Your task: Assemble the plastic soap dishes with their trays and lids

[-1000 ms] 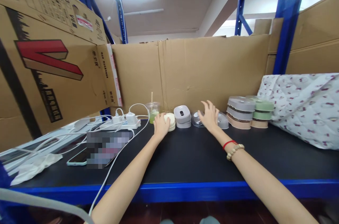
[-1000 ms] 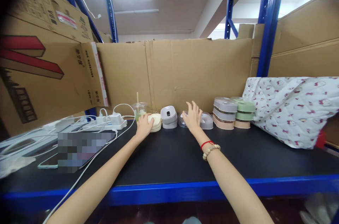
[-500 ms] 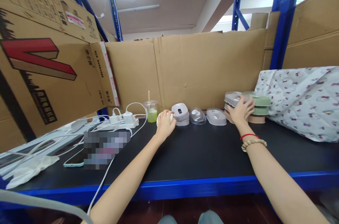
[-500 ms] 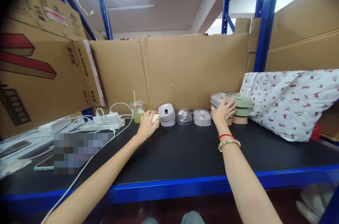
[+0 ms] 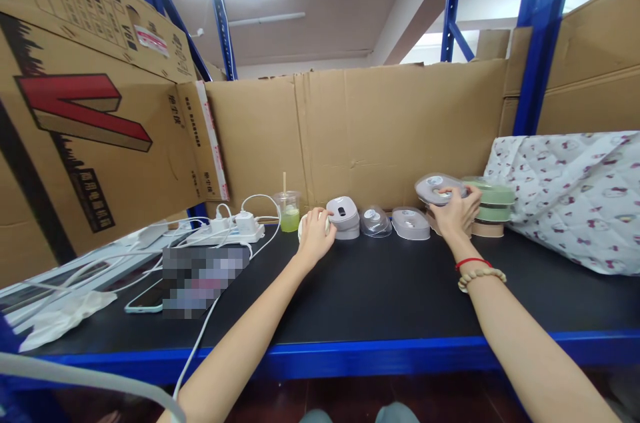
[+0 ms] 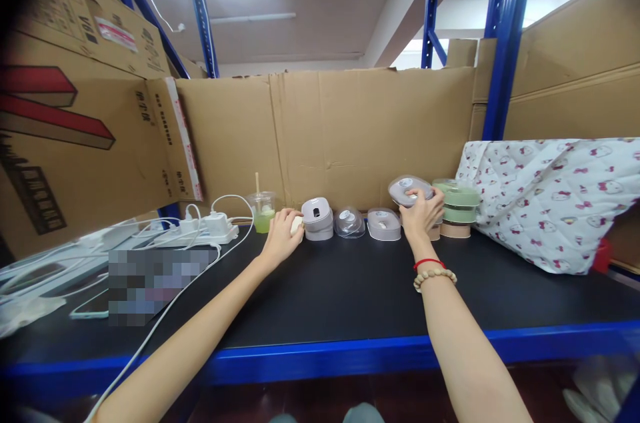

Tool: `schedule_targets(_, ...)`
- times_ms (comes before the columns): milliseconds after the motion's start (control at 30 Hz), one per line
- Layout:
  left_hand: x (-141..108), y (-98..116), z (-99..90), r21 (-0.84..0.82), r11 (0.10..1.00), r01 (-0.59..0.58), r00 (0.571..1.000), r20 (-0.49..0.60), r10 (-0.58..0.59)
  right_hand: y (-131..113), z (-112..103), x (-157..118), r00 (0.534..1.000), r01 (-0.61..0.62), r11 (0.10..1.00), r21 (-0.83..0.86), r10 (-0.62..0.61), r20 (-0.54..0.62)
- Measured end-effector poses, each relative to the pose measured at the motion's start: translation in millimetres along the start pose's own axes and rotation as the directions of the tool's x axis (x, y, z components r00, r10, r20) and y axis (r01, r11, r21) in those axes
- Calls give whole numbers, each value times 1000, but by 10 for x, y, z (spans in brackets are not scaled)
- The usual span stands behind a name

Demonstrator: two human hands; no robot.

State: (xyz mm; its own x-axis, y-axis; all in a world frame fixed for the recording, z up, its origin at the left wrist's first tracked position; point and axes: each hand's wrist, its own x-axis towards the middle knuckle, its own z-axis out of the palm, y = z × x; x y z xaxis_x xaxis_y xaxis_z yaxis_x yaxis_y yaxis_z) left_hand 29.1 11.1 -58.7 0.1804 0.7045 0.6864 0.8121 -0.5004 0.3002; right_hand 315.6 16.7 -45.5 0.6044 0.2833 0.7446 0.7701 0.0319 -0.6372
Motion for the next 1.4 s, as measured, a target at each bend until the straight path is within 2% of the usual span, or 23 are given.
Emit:
schedule_targets(167,5,23,-9,-63,998,13,1000,-16,-14,-106,31,-14,996,58,996,63,-54,-71)
schedule_targets(300,15,70,-11,-240,970,34,997,-63,-51,-353,60,-57,994,5,967,255,23,-110)
schedule_targets(400,32,109,-12,-418,907,49,988,-115,-106,-590,93,-178,997,-56,895,443,72,-21)
schedule_targets(500,59,142,-23,-596,792,135,971,-79,-225,-822,117,-386,985,-165,771,615,94,146)
schedule_targets(567,78,163,-32,-712,663,231,948,12,-317,-959,113,-547,935,-329,633,701,118,333)
schedule_targets(667,93,196,-41,-838,425,343,910,184,-371,-1120,64,-759,778,-583,426,692,47,626)
schedule_targets(767,90,223,-46,-895,219,389,897,313,-313,-1211,-7,-885,625,-731,344,589,-7,781)
schedule_targets(800,87,228,-49,-903,171,395,894,336,-297,-1227,-25,-906,593,-757,335,561,-11,805)
schedule_targets(867,81,231,-56,-911,112,397,890,353,-288,-1239,-40,-926,559,-781,325,534,-17,829)
schedule_targets(933,79,224,-61,-914,91,395,886,354,-299,-1230,-20,-922,567,-781,318,537,1,824)
schedule_targets(1033,86,207,-61,-910,72,409,872,366,-326,-1165,61,-884,634,-754,339,562,152,759)
schedule_targets(1100,96,198,-61,-910,66,409,865,364,-345,-1075,131,-837,690,-718,391,575,293,662)
schedule_targets(1167,107,192,-65,-911,58,409,858,362,-363,-954,200,-782,726,-686,465,560,385,569)
schedule_targets(1267,119,189,-75,-900,45,434,839,385,-383,-780,288,-719,725,-685,513,518,407,556)
schedule_targets(1400,124,191,-66,-882,23,471,817,427,-388,-762,319,-747,697,-710,424,562,308,648)
